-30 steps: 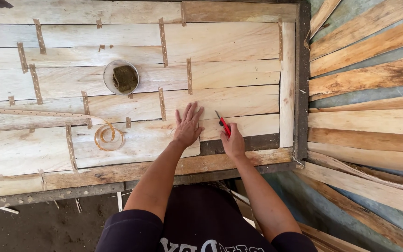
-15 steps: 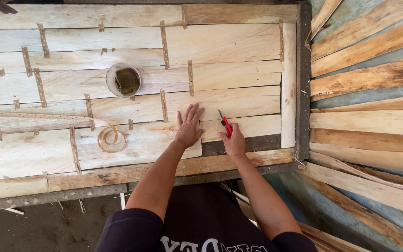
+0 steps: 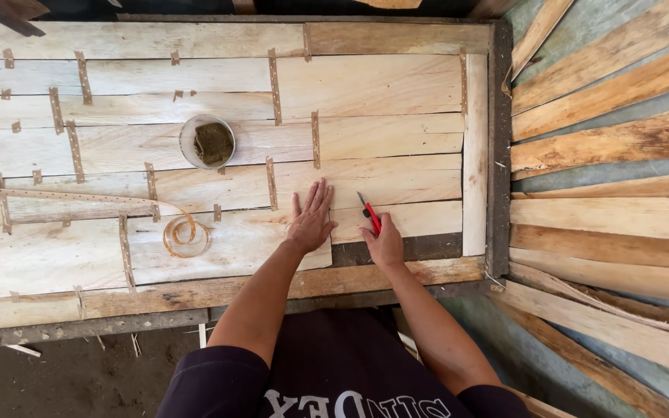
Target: Patching gaps in a wooden panel by gluing small wooden strips and trimming them with a utility knife.
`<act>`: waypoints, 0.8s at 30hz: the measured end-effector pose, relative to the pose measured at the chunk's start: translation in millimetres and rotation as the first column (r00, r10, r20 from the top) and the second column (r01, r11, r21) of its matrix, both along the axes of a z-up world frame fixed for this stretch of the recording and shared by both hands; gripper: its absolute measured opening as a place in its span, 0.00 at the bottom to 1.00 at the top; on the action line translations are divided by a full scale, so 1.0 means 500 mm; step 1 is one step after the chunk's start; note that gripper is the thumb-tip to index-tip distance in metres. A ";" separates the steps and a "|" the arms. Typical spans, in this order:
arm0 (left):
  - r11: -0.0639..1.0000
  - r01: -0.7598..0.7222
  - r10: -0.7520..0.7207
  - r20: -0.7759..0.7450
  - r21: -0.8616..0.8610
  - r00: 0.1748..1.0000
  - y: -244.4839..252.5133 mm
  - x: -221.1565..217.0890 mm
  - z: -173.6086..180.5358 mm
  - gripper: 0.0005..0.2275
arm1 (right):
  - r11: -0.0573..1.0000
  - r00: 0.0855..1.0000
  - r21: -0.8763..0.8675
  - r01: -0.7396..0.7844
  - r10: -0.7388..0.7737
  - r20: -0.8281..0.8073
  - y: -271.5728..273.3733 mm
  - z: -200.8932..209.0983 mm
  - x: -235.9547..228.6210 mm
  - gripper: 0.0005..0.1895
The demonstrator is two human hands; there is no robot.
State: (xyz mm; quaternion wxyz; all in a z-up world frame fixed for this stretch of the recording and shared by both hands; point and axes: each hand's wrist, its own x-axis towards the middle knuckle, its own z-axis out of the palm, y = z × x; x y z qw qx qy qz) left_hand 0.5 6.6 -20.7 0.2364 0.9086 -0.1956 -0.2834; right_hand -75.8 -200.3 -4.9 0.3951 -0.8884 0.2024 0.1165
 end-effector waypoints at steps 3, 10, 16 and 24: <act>0.999 0.009 -0.008 -0.026 0.032 1.000 -0.002 0.002 0.019 0.39 | 1.000 1.000 -0.009 -0.006 0.006 -0.025 0.000 0.011 0.005 0.23; 0.997 0.040 -0.038 -0.036 0.073 0.999 -0.009 0.012 0.024 0.38 | 0.997 0.998 -0.065 -0.046 0.044 -0.032 -0.002 0.017 0.012 0.23; 0.996 0.047 -0.041 -0.064 0.080 0.997 -0.010 0.012 0.033 0.37 | 0.995 0.996 -0.063 -0.074 0.071 -0.048 0.000 0.022 0.005 0.22; 0.995 0.045 -0.037 -0.087 0.092 0.995 -0.012 0.016 0.041 0.38 | 0.996 0.996 -0.037 -0.087 0.087 0.003 -0.002 0.025 0.009 0.21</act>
